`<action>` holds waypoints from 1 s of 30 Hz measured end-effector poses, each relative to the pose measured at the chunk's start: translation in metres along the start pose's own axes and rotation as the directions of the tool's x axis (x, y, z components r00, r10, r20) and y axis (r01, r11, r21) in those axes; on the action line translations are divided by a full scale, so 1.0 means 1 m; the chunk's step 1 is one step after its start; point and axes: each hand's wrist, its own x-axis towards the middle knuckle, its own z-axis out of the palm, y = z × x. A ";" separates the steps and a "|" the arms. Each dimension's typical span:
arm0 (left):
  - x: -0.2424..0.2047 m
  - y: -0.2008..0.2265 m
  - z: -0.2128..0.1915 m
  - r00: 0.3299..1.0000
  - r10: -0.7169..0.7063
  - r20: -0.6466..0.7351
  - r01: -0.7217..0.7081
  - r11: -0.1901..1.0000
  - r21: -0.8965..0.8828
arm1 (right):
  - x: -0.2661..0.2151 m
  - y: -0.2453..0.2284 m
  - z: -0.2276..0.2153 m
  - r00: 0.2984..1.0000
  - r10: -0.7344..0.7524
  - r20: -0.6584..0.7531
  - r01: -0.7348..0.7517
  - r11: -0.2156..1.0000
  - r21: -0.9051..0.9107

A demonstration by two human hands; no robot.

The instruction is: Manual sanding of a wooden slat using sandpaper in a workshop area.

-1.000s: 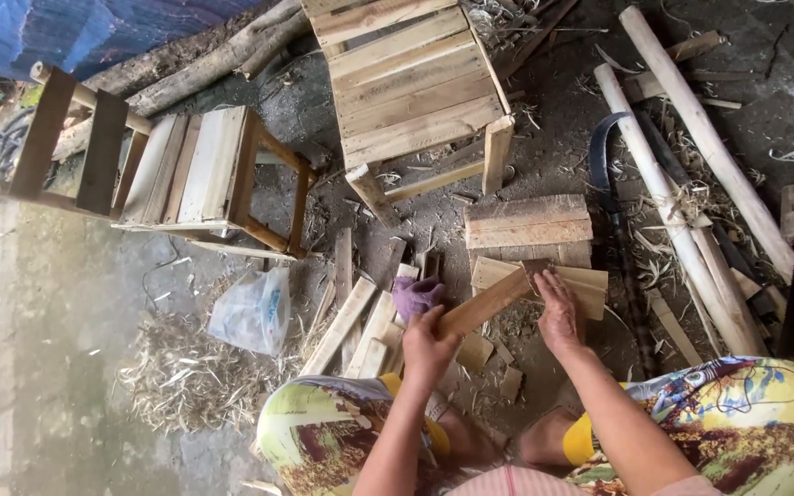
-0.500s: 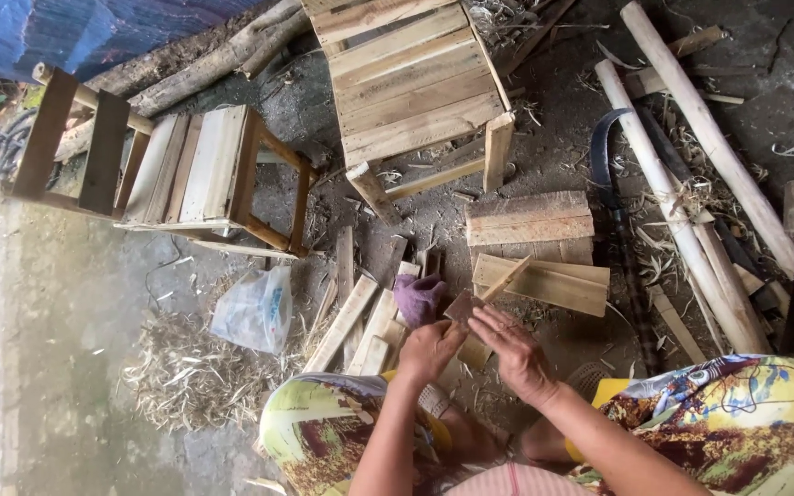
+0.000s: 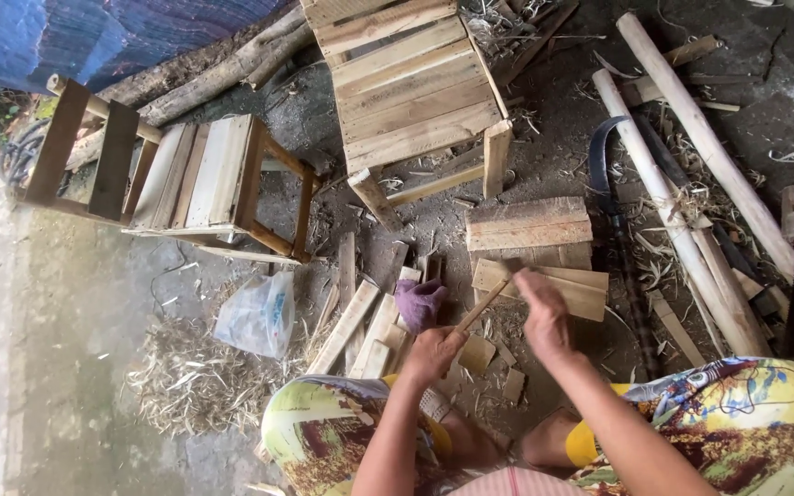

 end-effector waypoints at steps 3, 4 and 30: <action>0.025 -0.035 0.013 0.998 0.059 0.031 -0.056 0.994 -0.090 | -0.028 -0.041 0.000 0.962 -0.247 0.112 0.250 0.968 -0.012; 0.030 -0.040 0.016 0.997 0.064 0.037 -0.060 0.992 -0.111 | -0.030 -0.034 0.005 0.951 -0.276 0.143 0.282 0.959 -0.027; -0.224 -0.190 -0.138 0.439 -0.534 -0.723 -0.664 0.350 -0.661 | -0.002 0.050 -0.022 0.934 -0.324 -0.152 0.255 0.900 -0.354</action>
